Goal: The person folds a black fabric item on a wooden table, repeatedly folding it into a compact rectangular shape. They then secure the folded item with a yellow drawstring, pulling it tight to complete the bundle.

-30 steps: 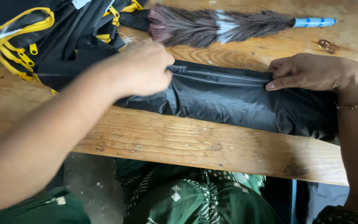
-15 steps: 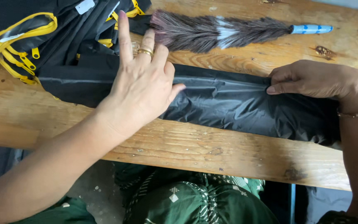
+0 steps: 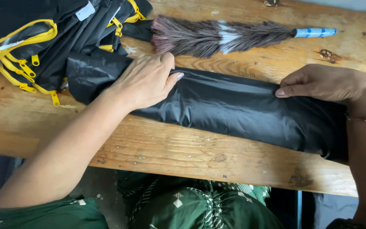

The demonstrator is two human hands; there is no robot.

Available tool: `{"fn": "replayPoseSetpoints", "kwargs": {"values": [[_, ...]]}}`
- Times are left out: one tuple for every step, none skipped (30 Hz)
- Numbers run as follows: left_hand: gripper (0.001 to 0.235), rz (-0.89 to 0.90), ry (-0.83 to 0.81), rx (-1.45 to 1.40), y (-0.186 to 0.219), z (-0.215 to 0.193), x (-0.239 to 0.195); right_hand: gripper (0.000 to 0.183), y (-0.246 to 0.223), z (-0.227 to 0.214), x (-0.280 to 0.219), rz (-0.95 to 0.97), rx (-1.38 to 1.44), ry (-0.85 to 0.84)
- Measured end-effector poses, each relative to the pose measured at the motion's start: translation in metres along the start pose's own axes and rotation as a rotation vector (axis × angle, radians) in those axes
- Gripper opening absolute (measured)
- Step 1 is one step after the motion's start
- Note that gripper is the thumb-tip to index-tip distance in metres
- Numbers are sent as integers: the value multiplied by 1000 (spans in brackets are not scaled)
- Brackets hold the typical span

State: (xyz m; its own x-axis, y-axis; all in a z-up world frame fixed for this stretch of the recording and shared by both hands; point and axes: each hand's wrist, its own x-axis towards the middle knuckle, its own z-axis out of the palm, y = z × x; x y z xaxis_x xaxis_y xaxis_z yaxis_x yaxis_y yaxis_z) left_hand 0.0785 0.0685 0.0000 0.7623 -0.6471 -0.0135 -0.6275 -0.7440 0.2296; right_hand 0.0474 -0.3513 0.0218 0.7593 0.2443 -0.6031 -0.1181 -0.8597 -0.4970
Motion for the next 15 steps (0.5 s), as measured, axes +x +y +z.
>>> {"fn": "replayPoseSetpoints", "kwargs": {"values": [[32, 0, -1, 0, 3, -3, -2, 47, 2, -1, -1, 0, 1, -1], [31, -21, -40, -42, 6, -6, -4, 49, 4, -2, -2, -42, 10, -12], [30, -42, -80, -83, 10, -9, -6, 54, 6, -2, -3, -84, 21, -24], [30, -42, -83, -83, 8, -5, -7, 54, 6, -2, -3, -84, 23, -25], [29, -10, -34, -72, 7, -1, -8, 51, 5, -1, -3, -46, 12, -22], [29, 22, 16, -62, 6, 3, -10, 48, 5, 0, -3, -8, 1, -18], [29, 22, 15, -62, 7, 2, -9, 48, -7, 4, -5, -8, 2, -19], [26, -5, -27, -54, 7, 1, -9, 44, -19, 8, -7, 62, -143, 21], [25, -32, -70, -47, 8, 0, -9, 42, -31, 12, -10, 131, -282, 63], [25, -30, -72, -47, 5, 5, -8, 42, -33, 24, -8, 132, -280, 62], [25, 2, -30, -43, 2, 9, -6, 39, -34, 35, -7, 138, -494, 228], [26, 35, 13, -38, -1, 14, -5, 43, -36, 46, -6, 141, -707, 396], [26, 37, 13, -40, -1, 15, -4, 43, -54, 60, -12, 144, -708, 396], [28, 47, 26, -31, -1, 17, -3, 41, -72, 75, -18, -64, -926, 666], [29, 59, 35, -21, -2, 19, -2, 38, -89, 91, -24, -269, -1127, 950]]}}
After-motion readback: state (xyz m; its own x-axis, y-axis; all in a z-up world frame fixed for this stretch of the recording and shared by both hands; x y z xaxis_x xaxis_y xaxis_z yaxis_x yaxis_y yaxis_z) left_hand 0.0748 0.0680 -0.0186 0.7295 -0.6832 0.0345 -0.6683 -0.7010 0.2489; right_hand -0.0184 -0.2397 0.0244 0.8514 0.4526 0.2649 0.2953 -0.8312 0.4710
